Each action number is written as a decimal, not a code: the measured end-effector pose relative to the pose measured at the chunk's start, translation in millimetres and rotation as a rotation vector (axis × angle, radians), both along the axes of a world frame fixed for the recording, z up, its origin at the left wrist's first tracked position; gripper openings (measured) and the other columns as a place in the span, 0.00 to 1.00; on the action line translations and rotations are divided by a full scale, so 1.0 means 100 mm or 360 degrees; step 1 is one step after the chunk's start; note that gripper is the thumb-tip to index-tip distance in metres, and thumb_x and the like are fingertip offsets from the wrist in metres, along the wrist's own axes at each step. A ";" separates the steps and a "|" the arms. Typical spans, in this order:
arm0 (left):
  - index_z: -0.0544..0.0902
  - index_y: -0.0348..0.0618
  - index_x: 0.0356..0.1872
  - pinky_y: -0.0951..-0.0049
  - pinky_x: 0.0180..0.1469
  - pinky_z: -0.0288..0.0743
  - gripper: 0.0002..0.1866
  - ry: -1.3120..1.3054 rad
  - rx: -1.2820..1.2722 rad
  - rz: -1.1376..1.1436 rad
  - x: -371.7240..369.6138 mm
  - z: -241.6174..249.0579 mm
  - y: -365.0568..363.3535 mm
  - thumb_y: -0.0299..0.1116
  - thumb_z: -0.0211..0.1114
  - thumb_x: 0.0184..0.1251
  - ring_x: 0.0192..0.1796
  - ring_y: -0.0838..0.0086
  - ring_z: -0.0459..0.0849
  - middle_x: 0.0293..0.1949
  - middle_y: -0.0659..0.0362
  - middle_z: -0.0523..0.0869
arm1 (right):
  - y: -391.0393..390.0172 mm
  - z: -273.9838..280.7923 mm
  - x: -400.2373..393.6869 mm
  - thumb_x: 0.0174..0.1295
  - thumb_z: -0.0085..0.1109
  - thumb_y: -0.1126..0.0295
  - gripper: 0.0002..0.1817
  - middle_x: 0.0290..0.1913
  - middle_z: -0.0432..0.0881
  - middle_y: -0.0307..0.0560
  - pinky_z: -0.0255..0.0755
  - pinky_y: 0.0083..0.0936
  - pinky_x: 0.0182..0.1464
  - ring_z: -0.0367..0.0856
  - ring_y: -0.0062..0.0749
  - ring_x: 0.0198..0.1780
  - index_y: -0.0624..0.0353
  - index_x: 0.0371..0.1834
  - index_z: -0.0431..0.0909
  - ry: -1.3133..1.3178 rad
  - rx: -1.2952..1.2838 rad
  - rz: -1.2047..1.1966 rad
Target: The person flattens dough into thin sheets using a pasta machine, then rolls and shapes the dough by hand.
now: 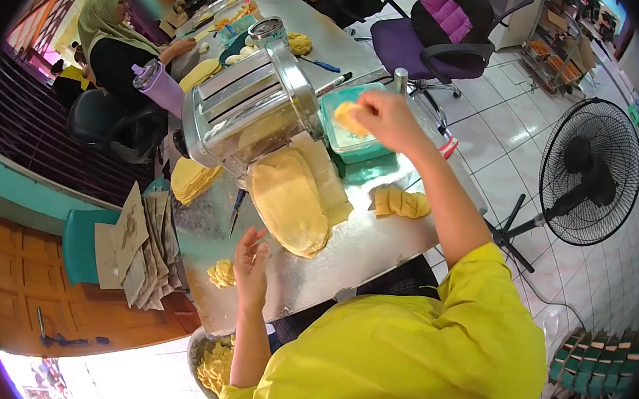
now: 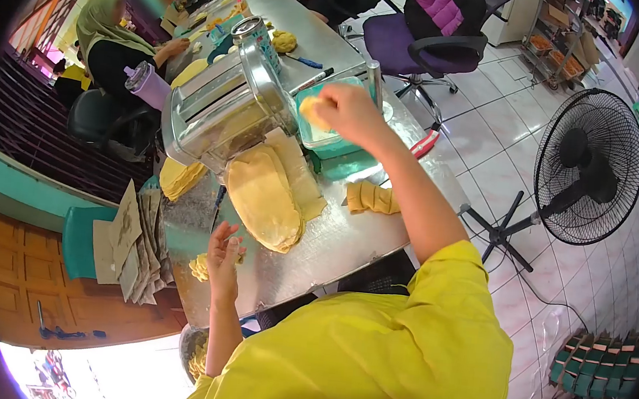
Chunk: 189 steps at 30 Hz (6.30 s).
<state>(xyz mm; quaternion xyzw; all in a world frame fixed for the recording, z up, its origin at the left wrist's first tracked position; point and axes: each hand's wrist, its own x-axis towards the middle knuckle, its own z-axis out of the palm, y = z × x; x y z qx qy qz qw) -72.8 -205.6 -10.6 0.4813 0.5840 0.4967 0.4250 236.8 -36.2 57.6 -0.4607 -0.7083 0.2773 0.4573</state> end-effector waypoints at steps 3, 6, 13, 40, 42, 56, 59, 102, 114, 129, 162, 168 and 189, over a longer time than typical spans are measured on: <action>0.68 0.40 0.61 0.80 0.41 0.70 0.22 0.0047 -0.0038 0.0025 -0.05 -0.11 -0.03 0.32 0.58 0.68 0.45 0.79 0.75 0.55 0.57 0.76 | 0.48 -0.23 0.06 0.54 0.57 0.69 0.07 0.29 0.80 0.53 0.73 0.35 0.35 0.81 0.42 0.32 0.62 0.28 0.79 -0.0469 0.0477 -0.0259; 0.70 0.38 0.59 0.78 0.46 0.70 0.20 0.0077 -0.0052 0.0063 0.04 -0.08 0.01 0.30 0.58 0.67 0.46 0.78 0.75 0.53 0.58 0.77 | 0.82 -0.52 -0.07 0.51 0.57 0.72 0.07 0.37 0.82 0.58 0.75 0.37 0.42 0.82 0.49 0.40 0.63 0.31 0.82 -0.1583 -0.0170 -0.0001; 0.75 0.38 0.54 0.75 0.49 0.71 0.16 0.0225 0.0077 -0.0069 0.16 0.11 0.23 0.28 0.59 0.65 0.47 0.75 0.77 0.50 0.57 0.80 | 0.92 -0.60 -0.09 0.48 0.58 0.72 0.10 0.35 0.83 0.59 0.76 0.36 0.41 0.83 0.48 0.38 0.62 0.32 0.84 -0.1723 -0.0245 0.0341; 0.80 0.38 0.41 0.56 0.46 0.73 0.14 0.1658 0.0744 -0.0455 -0.05 1.38 2.33 0.26 0.62 0.51 0.44 0.49 0.80 0.38 0.44 0.83 | 0.89 0.81 -1.53 0.51 0.57 0.74 0.14 0.39 0.82 0.60 0.73 0.41 0.48 0.80 0.53 0.44 0.59 0.43 0.81 -0.1118 0.0311 0.0524; 0.80 0.38 0.42 0.59 0.45 0.74 0.15 0.1692 0.0756 -0.0475 -0.06 1.38 2.36 0.23 0.63 0.50 0.43 0.52 0.82 0.37 0.45 0.83 | 0.85 0.86 -1.56 0.50 0.55 0.76 0.15 0.38 0.82 0.60 0.73 0.41 0.47 0.80 0.53 0.43 0.59 0.43 0.81 -0.1320 0.0338 0.0450; 0.82 0.37 0.34 0.57 0.44 0.75 0.09 0.1956 0.0699 -0.0473 -0.06 1.44 2.30 0.26 0.63 0.49 0.41 0.51 0.82 0.34 0.46 0.84 | 1.09 0.66 -1.49 0.54 0.55 0.68 0.10 0.37 0.81 0.61 0.73 0.44 0.43 0.79 0.56 0.42 0.63 0.33 0.79 -0.1260 0.0565 0.0513; 0.83 0.38 0.34 0.57 0.44 0.75 0.09 0.1931 0.0750 -0.0528 -0.10 1.42 2.32 0.26 0.63 0.49 0.41 0.51 0.82 0.34 0.46 0.84 | 0.93 0.75 -1.46 0.54 0.54 0.69 0.09 0.35 0.80 0.60 0.72 0.43 0.43 0.79 0.56 0.41 0.63 0.33 0.79 -0.1115 0.0565 0.0517; 0.72 0.45 0.42 0.68 0.40 0.76 0.11 -0.1470 0.0245 0.0365 0.65 0.21 1.75 0.24 0.59 0.58 0.37 0.71 0.79 0.39 0.60 0.78 | 0.83 0.63 -1.66 0.61 0.56 0.54 0.17 0.32 0.81 0.51 0.72 0.39 0.40 0.79 0.50 0.36 0.59 0.31 0.80 -0.1006 0.0719 0.0309; 0.73 0.46 0.47 0.51 0.48 0.77 0.11 -0.1758 0.0107 0.0321 0.59 0.19 1.73 0.26 0.58 0.63 0.46 0.65 0.81 0.44 0.59 0.80 | 0.79 0.61 -1.65 0.63 0.51 0.53 0.19 0.35 0.79 0.47 0.74 0.38 0.43 0.79 0.44 0.42 0.59 0.32 0.81 -0.0952 0.0773 0.0383; 0.73 0.41 0.45 0.64 0.39 0.81 0.12 -0.1688 0.0142 0.0211 0.58 0.36 1.46 0.23 0.61 0.61 0.40 0.69 0.83 0.41 0.57 0.82 | 0.76 0.61 -1.66 0.64 0.51 0.52 0.20 0.35 0.79 0.47 0.72 0.36 0.41 0.79 0.46 0.39 0.58 0.35 0.81 -0.0979 0.0808 0.0407; 0.72 0.36 0.51 0.61 0.46 0.82 0.13 -0.1282 -0.0093 0.0155 0.55 0.33 0.64 0.29 0.53 0.69 0.46 0.65 0.84 0.47 0.53 0.81 | -0.52 -0.49 -1.33 0.59 0.57 0.75 0.13 0.40 0.79 0.42 0.73 0.22 0.44 0.79 0.25 0.40 0.65 0.47 0.72 0.1759 -0.1337 0.0388; 0.75 0.33 0.48 0.76 0.39 0.79 0.10 -0.0911 -0.0031 0.0213 0.47 -0.03 0.57 0.25 0.51 0.69 0.42 0.75 0.82 0.42 0.54 0.83 | -0.70 -0.68 -1.32 0.55 0.60 0.78 0.13 0.36 0.79 0.42 0.70 0.18 0.41 0.77 0.21 0.37 0.65 0.43 0.73 0.1169 -0.0898 0.0185; 0.77 0.43 0.56 0.72 0.32 0.75 0.19 0.0717 -0.0052 -0.0046 0.21 -0.39 0.07 0.30 0.59 0.62 0.25 0.72 0.80 0.27 0.51 0.84 | -1.03 -0.87 -0.61 0.51 0.64 0.66 0.21 0.40 0.77 0.49 0.71 0.35 0.44 0.76 0.41 0.44 0.57 0.50 0.77 -0.0612 0.0206 -0.0232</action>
